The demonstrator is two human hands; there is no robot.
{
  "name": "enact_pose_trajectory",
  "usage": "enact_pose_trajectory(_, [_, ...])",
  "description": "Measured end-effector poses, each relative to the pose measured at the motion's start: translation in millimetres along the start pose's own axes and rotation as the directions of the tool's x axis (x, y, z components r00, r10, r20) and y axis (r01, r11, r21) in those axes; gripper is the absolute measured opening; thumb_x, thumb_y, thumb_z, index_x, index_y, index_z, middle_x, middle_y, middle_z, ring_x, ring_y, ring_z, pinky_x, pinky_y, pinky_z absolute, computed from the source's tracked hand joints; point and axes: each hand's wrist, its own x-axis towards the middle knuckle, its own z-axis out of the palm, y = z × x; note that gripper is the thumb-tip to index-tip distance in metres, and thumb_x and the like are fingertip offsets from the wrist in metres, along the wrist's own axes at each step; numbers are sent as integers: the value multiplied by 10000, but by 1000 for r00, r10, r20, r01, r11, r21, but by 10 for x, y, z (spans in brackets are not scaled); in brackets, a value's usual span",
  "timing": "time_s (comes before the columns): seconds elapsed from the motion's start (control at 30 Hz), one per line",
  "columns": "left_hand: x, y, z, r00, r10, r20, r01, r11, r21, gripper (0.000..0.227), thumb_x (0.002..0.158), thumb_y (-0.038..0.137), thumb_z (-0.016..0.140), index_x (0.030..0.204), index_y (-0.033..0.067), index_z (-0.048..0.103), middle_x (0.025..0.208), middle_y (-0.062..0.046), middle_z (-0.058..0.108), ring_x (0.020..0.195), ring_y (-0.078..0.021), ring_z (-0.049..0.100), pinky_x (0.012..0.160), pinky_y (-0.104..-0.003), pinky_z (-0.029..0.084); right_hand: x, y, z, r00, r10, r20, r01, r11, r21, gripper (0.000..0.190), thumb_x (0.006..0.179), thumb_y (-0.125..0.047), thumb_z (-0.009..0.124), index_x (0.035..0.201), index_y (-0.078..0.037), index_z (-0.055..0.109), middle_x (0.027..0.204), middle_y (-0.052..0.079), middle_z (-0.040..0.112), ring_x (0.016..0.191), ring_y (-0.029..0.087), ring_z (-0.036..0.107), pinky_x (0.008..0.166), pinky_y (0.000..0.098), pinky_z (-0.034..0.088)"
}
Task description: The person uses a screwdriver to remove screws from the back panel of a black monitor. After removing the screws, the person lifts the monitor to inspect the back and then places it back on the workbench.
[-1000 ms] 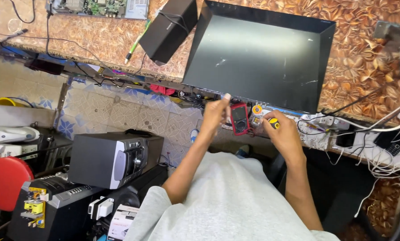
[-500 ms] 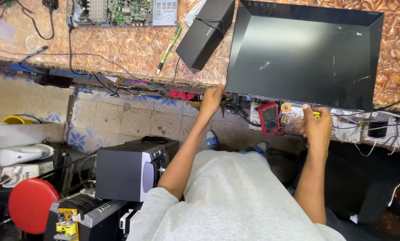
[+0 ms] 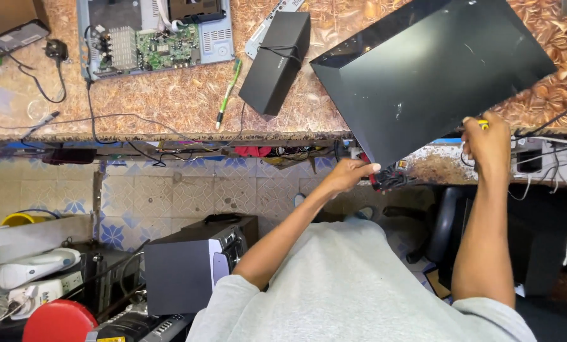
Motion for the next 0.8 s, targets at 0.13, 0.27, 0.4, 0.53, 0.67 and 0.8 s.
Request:
enact_pose_trajectory(0.13, [399,-1,308,997,39,68,-44,997,71,466,830,568,686,810,104,717,494,59,306,441,-81,259,501,-281,187,509,-77,-90,997,-57,53,55,998,25,202,1045,-147,534,871,-99,444,607,92,519,434,159,460,384,302,306])
enact_pose_trajectory(0.27, [768,75,856,1000,12,-24,-12,999,32,429,737,559,712,780,168,542,465,68,214,448,-77,185,512,-277,155,665,-419,-212,986,-31,164,47,994,-96,273,1075,-168,544,1296,-43,444,1050,159,561,562,175,507,565,367,395])
enact_pose_trajectory(0.4, [1502,-353,1353,991,48,-126,-62,992,-107,130,896,223,717,896,146,822,1094,-95,797,1142,-241,700,966,-328,471,326,-779,-404,988,-143,66,155,953,-260,509,1088,-205,620,1520,18,468,1536,249,467,529,227,526,883,560,496])
enact_pose_trajectory(0.53, [1777,-349,1537,987,146,-67,-149,987,-54,311,949,374,658,884,124,832,996,-56,810,1050,-179,699,964,-272,433,-77,-576,-614,966,-257,-15,246,941,-231,413,1061,-159,646,1423,39,618,1221,263,683,462,242,541,550,430,491])
enact_pose_trajectory(0.67, [1424,-38,1300,958,271,92,-286,922,262,343,978,363,535,852,154,777,820,-33,763,565,-144,560,625,-323,414,-433,-249,-522,991,-117,-56,112,990,-91,342,1026,-139,646,1351,-36,658,1033,142,633,492,173,511,457,321,426])
enact_pose_trajectory(0.8, [745,121,568,756,618,-215,-564,783,263,224,1036,303,576,1006,186,765,796,-82,738,836,-219,721,796,-363,533,-629,274,-79,988,-141,-63,146,987,73,353,981,-64,729,1319,14,663,830,157,628,465,168,573,359,252,421])
